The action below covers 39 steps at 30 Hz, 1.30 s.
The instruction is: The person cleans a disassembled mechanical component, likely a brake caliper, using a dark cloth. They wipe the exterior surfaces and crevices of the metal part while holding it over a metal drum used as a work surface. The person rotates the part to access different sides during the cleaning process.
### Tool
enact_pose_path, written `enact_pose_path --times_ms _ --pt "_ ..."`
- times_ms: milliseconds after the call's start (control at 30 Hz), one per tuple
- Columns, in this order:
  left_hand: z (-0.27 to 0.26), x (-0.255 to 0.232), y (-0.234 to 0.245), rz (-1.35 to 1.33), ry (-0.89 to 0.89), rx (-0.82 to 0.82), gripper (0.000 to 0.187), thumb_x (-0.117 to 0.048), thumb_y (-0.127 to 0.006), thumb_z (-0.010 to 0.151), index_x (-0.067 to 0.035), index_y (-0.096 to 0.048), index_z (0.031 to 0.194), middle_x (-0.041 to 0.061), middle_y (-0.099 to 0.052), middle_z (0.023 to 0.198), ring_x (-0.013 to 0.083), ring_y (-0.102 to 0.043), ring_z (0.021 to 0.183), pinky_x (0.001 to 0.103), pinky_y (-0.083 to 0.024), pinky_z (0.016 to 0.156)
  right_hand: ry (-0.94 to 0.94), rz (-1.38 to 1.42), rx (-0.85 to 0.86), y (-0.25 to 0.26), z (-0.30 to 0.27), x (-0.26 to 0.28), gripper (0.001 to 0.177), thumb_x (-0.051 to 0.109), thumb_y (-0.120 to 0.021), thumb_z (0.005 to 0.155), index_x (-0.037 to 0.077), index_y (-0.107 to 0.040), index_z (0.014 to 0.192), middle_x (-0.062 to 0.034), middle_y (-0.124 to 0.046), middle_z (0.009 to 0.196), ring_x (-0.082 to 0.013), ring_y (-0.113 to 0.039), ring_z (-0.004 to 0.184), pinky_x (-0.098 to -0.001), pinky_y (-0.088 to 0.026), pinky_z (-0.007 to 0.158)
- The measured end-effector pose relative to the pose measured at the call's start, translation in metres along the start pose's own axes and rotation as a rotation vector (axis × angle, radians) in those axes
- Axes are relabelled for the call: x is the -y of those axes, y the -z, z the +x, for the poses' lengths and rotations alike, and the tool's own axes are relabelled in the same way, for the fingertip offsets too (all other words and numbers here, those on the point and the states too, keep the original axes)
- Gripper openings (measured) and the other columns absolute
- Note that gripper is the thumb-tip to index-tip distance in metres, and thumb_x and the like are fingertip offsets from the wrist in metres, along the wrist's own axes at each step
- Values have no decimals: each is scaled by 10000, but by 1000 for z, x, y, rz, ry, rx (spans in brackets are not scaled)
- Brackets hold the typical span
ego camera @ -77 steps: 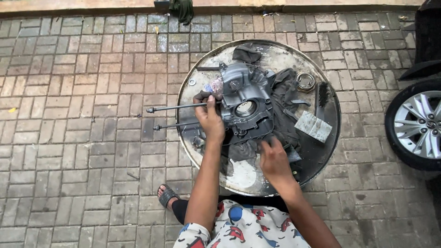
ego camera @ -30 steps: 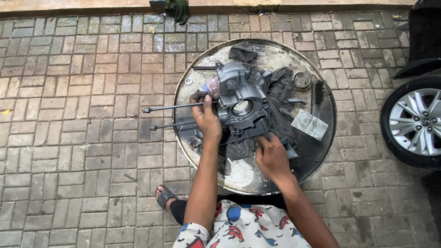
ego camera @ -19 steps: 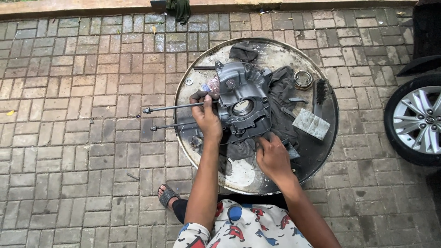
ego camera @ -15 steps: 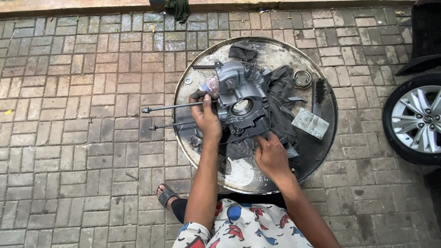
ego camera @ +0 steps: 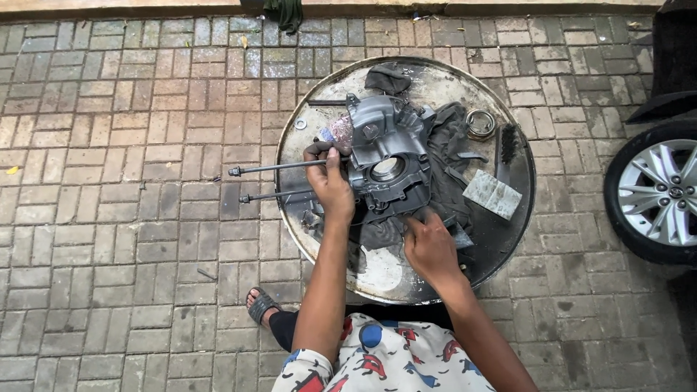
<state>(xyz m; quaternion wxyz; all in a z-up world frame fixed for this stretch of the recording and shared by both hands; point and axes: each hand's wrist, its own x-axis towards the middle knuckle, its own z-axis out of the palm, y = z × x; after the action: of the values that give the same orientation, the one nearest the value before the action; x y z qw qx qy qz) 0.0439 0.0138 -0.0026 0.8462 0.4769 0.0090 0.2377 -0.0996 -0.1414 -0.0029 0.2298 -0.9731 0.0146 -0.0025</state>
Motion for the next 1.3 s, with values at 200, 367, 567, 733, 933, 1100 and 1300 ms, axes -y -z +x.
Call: enact_pose_path --times_ms 200,367,567,733,933,1100,1300 --pt "-1 -2 0 -5 -7 16 72 -76 -511 1047 -95 -503 1115 79 -663 848 118 -641 824 239 -522 740 14 13 -31 -21 5 -13 279 119 -539 908 132 -762 1074 -140 -579 896 -390 -672 898 -522 -601 675" --pt "-1 1 2 3 -1 16 72 -81 -513 1048 -95 -500 1117 75 -659 846 121 -638 822 243 -522 727 34 22 -25 -9 2 -6 299 110 -524 900 127 -765 1076 -152 -581 896 -402 -667 898 -529 -599 683" --pt "-1 0 2 22 -13 25 78 -70 -509 1045 -98 -500 1117 75 -661 851 127 -638 829 253 -517 757 22 -1 11 -7 0 -4 277 152 -517 922 127 -765 1043 -146 -580 864 -389 -675 860 -504 -598 672" --pt "-1 4 3 7 -25 18 82 -65 -522 1039 -88 -506 1116 88 -665 847 133 -644 828 253 -523 759 -7 19 -8 -16 0 -9 273 150 -516 926 137 -767 1034 -131 -589 859 -379 -689 835 -479 -599 646" --pt "-1 -1 1 10 -7 21 81 -78 -516 1042 -89 -501 1121 82 -661 862 132 -636 830 259 -515 754 38 -80 193 0 -15 -1 291 227 -537 913 137 -782 1042 -178 -656 930 -399 -706 855 -484 -590 699" --pt "-4 7 7 9 -12 15 76 -79 -524 1043 -86 -501 1115 79 -657 850 126 -637 826 253 -516 766 95 359 322 75 -23 34 393 241 -745 860 51 -762 1204 -368 -689 1091 -556 -657 1098 -571 -552 915" --pt "-17 8 17 43 9 37 90 -99 -518 1050 -92 -497 1137 79 -655 876 136 -636 842 283 -517 793 -89 373 -309 85 31 -84 167 78 -721 946 6 -767 1089 -261 -713 887 -432 -693 869 -478 -546 794"
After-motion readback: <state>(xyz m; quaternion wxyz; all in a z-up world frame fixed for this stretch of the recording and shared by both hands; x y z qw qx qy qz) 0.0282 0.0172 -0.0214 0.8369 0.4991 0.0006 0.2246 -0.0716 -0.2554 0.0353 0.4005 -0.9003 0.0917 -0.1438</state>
